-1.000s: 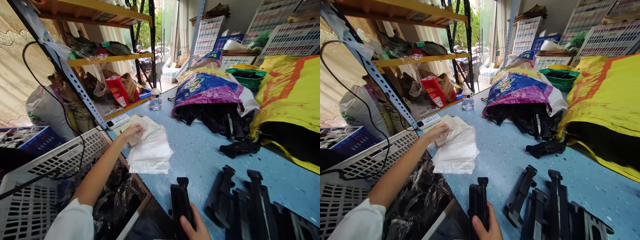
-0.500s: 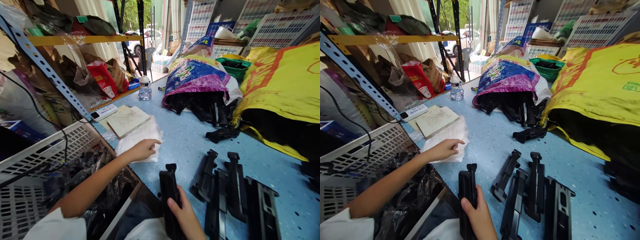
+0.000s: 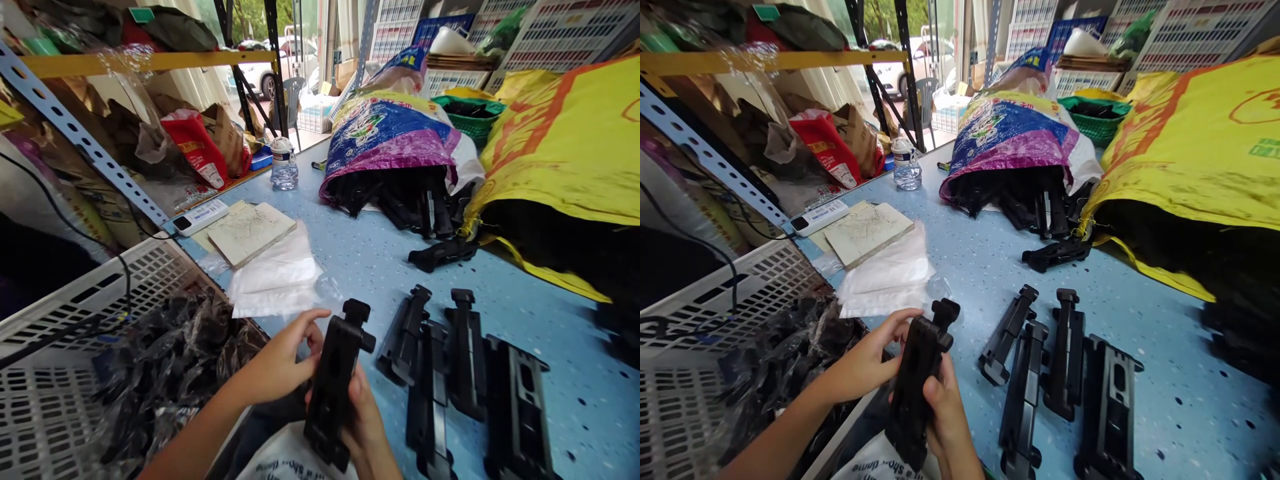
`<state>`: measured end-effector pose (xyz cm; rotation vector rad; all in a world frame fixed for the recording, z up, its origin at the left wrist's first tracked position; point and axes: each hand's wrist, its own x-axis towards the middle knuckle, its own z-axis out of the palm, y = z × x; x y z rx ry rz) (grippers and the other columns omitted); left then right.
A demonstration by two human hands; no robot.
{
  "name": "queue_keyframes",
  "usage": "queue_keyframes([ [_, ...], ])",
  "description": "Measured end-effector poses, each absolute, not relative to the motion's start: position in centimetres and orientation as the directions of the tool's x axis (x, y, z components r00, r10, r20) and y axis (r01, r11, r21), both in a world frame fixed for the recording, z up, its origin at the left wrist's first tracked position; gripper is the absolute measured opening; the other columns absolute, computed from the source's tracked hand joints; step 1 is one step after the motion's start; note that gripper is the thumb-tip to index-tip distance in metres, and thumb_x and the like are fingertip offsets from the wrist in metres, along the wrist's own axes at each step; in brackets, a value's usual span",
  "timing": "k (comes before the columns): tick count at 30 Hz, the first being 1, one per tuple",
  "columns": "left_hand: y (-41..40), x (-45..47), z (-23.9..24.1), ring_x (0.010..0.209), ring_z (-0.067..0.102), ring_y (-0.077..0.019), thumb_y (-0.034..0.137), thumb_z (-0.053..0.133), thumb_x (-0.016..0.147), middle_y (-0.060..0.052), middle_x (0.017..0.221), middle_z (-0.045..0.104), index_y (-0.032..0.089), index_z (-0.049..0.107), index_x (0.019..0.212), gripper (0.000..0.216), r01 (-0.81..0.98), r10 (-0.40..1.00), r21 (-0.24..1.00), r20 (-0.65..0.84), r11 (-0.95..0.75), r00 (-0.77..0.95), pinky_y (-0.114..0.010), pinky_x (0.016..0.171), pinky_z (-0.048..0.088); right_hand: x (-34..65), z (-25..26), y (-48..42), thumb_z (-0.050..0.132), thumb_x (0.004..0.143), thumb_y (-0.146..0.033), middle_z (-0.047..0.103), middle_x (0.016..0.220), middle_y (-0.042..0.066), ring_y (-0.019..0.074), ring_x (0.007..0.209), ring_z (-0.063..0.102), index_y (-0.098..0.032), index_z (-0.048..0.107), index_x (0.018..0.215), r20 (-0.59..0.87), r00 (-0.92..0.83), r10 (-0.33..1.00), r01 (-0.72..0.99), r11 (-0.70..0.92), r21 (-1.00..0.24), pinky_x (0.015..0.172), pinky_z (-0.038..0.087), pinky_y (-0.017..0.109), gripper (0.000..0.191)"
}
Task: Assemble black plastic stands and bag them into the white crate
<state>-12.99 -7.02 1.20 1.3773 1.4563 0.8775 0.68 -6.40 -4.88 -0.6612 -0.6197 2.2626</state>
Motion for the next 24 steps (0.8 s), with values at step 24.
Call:
queue_keyframes([
  [24,-7.0,-12.1,2.1,0.066,0.042,-0.0095,0.011,0.055,0.063,0.003,0.067,0.045,0.016,0.042,0.062,0.014,0.14,0.99,0.981,-0.141,0.137,0.018,-0.021,0.064,0.033,2.0,-3.6,-6.9,0.064,0.051,-0.058,0.059,0.098,0.009,0.0314,0.094,0.052,-0.022,0.045,0.111,-0.323,-0.396,0.86,-0.403,-0.478,-0.781,0.074,0.044,0.04,0.073],
])
